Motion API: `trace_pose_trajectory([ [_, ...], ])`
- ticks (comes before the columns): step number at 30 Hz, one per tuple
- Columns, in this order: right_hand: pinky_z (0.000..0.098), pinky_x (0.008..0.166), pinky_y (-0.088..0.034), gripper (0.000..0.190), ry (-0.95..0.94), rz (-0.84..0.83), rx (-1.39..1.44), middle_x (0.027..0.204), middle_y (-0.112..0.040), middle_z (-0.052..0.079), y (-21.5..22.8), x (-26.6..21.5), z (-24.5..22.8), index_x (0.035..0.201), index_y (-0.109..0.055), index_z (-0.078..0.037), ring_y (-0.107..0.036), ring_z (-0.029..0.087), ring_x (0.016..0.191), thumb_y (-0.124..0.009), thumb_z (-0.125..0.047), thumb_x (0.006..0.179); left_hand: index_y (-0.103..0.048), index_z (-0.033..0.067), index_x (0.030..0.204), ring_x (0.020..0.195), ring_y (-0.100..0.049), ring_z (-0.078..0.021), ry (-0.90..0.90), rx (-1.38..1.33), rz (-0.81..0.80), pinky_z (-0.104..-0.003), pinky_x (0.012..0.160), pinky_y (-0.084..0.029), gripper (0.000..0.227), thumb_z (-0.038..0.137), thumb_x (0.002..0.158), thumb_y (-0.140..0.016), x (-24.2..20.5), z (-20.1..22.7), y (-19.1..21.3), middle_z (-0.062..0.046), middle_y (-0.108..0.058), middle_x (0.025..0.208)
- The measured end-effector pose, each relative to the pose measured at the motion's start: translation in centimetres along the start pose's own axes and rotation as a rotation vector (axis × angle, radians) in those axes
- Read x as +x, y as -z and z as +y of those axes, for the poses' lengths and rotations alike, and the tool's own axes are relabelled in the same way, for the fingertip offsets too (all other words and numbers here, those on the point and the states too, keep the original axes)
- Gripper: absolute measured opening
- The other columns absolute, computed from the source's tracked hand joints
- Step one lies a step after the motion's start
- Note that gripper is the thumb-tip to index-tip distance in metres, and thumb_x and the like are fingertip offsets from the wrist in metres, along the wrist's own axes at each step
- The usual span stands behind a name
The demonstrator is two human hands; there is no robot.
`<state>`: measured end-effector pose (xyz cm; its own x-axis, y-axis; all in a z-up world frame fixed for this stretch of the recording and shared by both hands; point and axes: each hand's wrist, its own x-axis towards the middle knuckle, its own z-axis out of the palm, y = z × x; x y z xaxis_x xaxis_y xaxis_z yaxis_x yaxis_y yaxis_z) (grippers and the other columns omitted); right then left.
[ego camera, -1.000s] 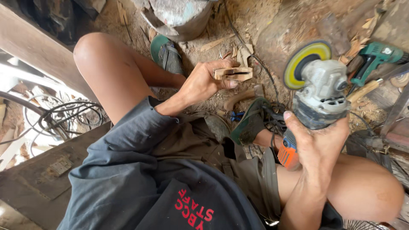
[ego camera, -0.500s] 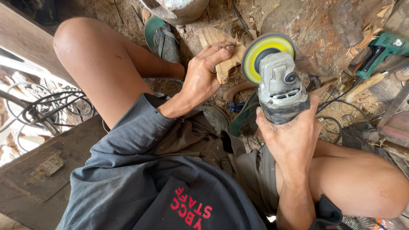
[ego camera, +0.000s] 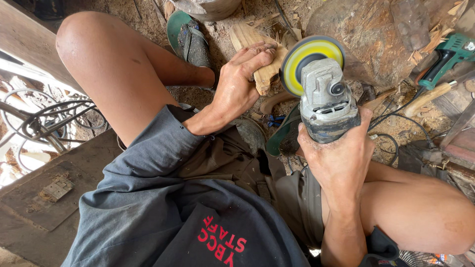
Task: The person sits on the floor and uses a bench grinder to shape and smooth a carved wooden piece. They rotate the wood to work different edges and surfaces, then switch to a handheld angle grinder to continue smoothing the piece.
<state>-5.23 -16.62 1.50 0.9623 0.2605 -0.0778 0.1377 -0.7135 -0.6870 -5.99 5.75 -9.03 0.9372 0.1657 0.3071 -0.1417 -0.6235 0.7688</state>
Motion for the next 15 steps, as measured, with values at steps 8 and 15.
trace_pose_trajectory([
  [8,0.0444,0.083,-0.059,0.061,0.001,0.014,-0.002,0.103,-0.075,0.022,-0.16,-0.13,0.0,0.123,-0.049,0.002,-0.077,0.035,0.096,-0.09,-0.02,0.083,-0.068,0.0022,0.122,0.131,-0.063,-0.0358,-0.002,0.007,0.018,-0.044,0.111,-0.053,0.037,0.016,0.091,-0.083,-0.04,0.13,-0.15,-0.015,-0.069,0.132],
  [15,0.0427,0.086,-0.06,0.062,0.017,0.023,0.022,0.106,-0.076,0.021,0.13,-0.24,0.48,0.125,-0.049,0.004,-0.078,0.033,0.098,-0.091,-0.019,0.085,-0.068,0.0031,0.122,0.134,-0.062,-0.037,-0.007,0.017,0.017,-0.044,0.113,-0.052,0.035,0.015,0.092,-0.082,-0.1,0.21,-0.25,-0.015,-0.068,0.135],
])
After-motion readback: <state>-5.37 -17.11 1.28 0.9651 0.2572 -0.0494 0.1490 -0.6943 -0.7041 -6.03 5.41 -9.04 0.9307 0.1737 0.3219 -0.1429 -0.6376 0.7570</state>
